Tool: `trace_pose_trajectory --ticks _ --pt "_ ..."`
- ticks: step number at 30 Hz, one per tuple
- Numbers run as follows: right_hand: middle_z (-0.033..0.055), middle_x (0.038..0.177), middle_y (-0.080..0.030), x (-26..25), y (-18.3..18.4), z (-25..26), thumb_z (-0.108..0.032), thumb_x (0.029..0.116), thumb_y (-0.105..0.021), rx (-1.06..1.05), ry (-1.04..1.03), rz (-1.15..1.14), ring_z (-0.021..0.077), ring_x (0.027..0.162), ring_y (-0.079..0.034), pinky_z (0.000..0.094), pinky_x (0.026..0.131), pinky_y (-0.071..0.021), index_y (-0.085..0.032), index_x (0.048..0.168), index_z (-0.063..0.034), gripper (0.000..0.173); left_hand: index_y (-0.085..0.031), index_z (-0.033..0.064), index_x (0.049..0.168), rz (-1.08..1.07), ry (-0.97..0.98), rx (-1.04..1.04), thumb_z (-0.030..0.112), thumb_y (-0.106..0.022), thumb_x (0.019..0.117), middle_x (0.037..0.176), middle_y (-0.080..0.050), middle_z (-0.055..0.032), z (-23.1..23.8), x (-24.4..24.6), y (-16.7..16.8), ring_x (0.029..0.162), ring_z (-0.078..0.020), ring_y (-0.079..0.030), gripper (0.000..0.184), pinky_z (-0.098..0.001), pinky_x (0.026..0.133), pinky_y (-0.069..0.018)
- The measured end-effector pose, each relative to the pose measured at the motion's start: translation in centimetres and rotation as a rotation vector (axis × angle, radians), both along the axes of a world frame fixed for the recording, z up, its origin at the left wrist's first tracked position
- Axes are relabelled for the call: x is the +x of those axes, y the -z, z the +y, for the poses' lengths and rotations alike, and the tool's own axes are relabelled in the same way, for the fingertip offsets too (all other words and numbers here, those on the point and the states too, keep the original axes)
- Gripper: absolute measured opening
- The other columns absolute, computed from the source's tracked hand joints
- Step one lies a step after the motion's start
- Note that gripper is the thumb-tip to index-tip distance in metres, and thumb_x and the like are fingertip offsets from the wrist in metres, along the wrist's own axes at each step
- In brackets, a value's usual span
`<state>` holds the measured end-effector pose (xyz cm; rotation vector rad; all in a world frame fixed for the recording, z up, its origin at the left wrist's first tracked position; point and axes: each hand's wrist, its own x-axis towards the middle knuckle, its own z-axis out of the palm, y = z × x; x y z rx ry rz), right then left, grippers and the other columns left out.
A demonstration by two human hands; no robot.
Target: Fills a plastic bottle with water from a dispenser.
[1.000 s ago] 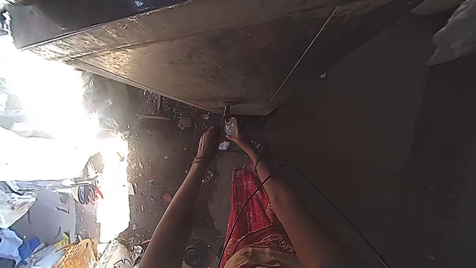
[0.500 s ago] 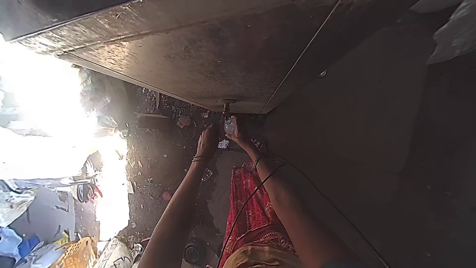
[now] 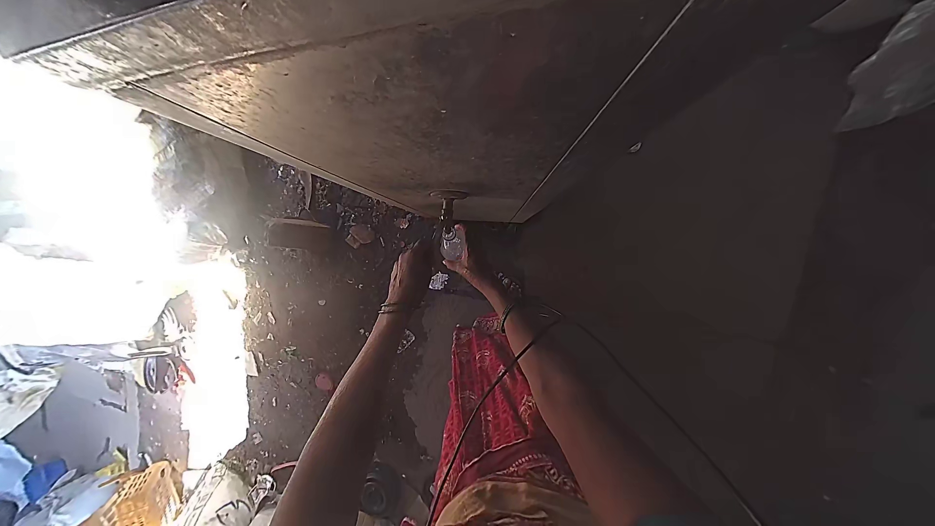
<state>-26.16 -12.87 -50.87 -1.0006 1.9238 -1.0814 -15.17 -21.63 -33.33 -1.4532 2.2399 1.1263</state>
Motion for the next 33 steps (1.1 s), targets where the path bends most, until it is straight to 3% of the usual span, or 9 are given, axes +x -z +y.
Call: trace_pose_trajectory --ticks 2,9,13,17,23,27,33 --pt "0.0287 0.140 -0.055 0.0 1.7 -0.8 -0.017 0.0619 -0.094 -0.001 0.010 0.053 0.0416 0.130 -0.055 0.0521 0.109 -0.0467 -0.047 0.143 0.0048 0.096 -0.062 0.0055 0.128 -0.012 0.009 -0.007 0.022 -0.044 0.1106 0.096 -0.071 -0.0183 0.0 0.0 0.2 0.086 -0.0364 -0.070 0.030 -0.0581 0.080 -0.0554" --pt "0.0288 0.141 -0.054 -0.1 0.9 -0.5 -0.015 0.0623 -0.094 0.029 0.010 0.012 0.0405 0.131 -0.055 0.0511 0.111 -0.0454 -0.045 0.145 0.0066 0.099 -0.062 0.0055 0.127 0.014 0.006 -0.011 0.022 -0.043 0.1111 0.097 -0.070 -0.0196 0.2 0.0 -0.3 0.086 -0.0382 -0.069 0.030 -0.0595 0.080 -0.0544" --pt "0.0289 0.148 -0.049 -0.2 -2.0 0.4 -0.009 0.0729 -0.091 0.047 -0.018 -0.048 0.0421 0.135 -0.051 0.0525 0.114 -0.0415 -0.037 0.151 0.0047 0.096 -0.063 0.0039 0.125 0.029 0.004 -0.021 0.024 -0.044 0.1108 0.094 -0.069 -0.0203 0.2 0.0 -0.4 0.082 -0.0379 -0.068 0.031 -0.0585 0.077 -0.0548" --pt "0.0289 0.142 -0.054 0.2 2.2 -0.6 -0.015 0.0653 -0.093 0.039 0.004 0.022 0.0404 0.132 -0.055 0.0516 0.112 -0.0447 -0.042 0.148 0.0066 0.099 -0.062 0.0056 0.127 0.017 0.010 -0.013 0.023 -0.044 0.1106 0.094 -0.069 -0.0195 0.3 0.2 -0.2 0.084 -0.0376 -0.069 0.030 -0.0589 0.078 -0.0549" --pt "0.0266 0.143 -0.054 0.1 2.0 -1.0 -0.018 0.0670 -0.092 0.093 -0.011 0.021 0.0383 0.131 -0.056 0.0512 0.109 -0.0469 -0.040 0.150 0.0022 0.100 -0.062 0.0064 0.127 0.005 -0.004 0.001 0.022 -0.043 0.1109 0.096 -0.070 -0.0200 0.3 0.1 -0.5 0.087 -0.0392 -0.069 0.029 -0.0604 0.079 -0.0539" --pt "0.0273 0.140 -0.055 0.4 3.4 -1.1 -0.017 0.0627 -0.093 0.038 0.010 0.052 0.0396 0.128 -0.057 0.0526 0.107 -0.0485 -0.043 0.147 0.0031 0.100 -0.062 0.0061 0.127 0.015 -0.003 -0.001 0.027 -0.043 0.1112 0.095 -0.070 -0.0199 0.4 0.0 -0.7 0.086 -0.0391 -0.069 0.032 -0.0609 0.078 -0.0540" --pt "0.0302 0.137 -0.056 0.3 1.6 -0.9 -0.014 0.0623 -0.093 -0.036 0.017 0.053 0.0414 0.127 -0.057 0.0512 0.108 -0.0475 -0.047 0.141 0.0085 0.094 -0.062 0.0065 0.127 -0.003 0.000 -0.011 0.024 -0.044 0.1108 0.094 -0.070 -0.0190 0.5 0.2 -0.4 0.083 -0.0382 -0.069 0.030 -0.0594 0.076 -0.0550"
